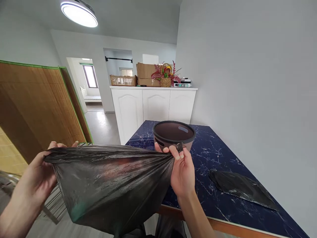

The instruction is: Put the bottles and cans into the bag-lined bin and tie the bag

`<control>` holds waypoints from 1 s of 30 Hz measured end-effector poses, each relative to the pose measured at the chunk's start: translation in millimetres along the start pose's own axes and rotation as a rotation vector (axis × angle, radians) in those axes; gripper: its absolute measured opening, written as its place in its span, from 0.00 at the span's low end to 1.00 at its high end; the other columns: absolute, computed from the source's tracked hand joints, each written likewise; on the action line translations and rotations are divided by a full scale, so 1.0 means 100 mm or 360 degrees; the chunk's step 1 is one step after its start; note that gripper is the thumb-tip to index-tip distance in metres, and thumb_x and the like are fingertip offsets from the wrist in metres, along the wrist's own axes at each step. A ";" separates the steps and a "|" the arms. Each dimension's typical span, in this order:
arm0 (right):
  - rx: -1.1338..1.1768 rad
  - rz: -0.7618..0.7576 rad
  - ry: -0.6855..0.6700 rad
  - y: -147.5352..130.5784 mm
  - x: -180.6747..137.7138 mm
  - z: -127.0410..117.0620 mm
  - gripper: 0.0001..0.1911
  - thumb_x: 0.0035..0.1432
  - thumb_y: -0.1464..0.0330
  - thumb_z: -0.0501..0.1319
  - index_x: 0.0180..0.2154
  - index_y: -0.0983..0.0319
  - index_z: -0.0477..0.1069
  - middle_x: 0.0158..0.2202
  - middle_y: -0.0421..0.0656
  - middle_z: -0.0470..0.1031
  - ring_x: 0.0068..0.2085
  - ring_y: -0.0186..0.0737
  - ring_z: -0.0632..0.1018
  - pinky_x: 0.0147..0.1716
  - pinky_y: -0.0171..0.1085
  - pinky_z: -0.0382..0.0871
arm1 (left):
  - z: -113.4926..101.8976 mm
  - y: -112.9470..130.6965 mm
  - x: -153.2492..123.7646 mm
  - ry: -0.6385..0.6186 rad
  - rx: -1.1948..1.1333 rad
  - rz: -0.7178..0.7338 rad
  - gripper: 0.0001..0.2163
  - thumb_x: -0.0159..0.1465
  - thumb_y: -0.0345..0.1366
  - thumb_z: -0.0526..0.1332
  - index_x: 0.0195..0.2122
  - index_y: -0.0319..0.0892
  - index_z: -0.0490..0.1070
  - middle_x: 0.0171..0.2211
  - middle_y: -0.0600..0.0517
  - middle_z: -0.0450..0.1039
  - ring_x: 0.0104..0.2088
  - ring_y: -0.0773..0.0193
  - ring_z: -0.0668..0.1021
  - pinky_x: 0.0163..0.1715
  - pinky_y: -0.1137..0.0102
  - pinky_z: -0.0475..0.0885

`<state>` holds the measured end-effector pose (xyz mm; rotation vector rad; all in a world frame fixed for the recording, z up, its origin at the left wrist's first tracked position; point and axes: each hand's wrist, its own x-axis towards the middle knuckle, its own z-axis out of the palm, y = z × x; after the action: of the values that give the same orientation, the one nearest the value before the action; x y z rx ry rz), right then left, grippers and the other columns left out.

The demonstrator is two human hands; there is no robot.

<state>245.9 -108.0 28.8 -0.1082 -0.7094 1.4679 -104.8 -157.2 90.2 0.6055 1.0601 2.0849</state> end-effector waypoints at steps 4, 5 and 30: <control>-0.0076 0.0005 -0.0422 0.08 0.01 -0.01 0.26 0.76 0.55 0.57 0.24 0.57 0.61 0.21 0.31 0.58 0.18 0.29 0.62 0.37 0.42 0.79 | 0.04 -0.11 0.01 0.0005 -0.0064 -0.0138 0.09 0.66 0.25 0.58 0.44 0.45 0.69 0.24 0.58 0.73 0.26 0.68 0.79 0.27 0.77 0.78; -0.0201 0.0006 -0.0513 0.08 0.00 -0.02 0.25 0.76 0.54 0.55 0.26 0.57 0.63 0.22 0.30 0.57 0.17 0.29 0.58 0.30 0.38 0.75 | 0.05 -0.14 -0.01 -0.0069 -0.0052 -0.0127 0.08 0.66 0.27 0.60 0.44 0.45 0.69 0.22 0.60 0.69 0.23 0.69 0.76 0.24 0.79 0.74; -0.3119 -0.0377 -0.1529 0.47 -0.10 -0.09 0.11 0.76 0.68 0.57 0.43 0.60 0.78 0.71 0.56 0.66 0.58 0.56 0.80 0.51 0.52 0.79 | -0.16 -0.81 0.03 -0.0286 0.0491 -0.0033 0.25 0.56 0.60 0.74 0.37 0.40 0.78 0.37 0.49 0.78 0.36 0.61 0.79 0.34 0.76 0.75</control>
<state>209.9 -107.6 -4.3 -0.7781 -2.5984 -0.0002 -86.5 -129.8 14.9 0.9105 1.2855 1.8224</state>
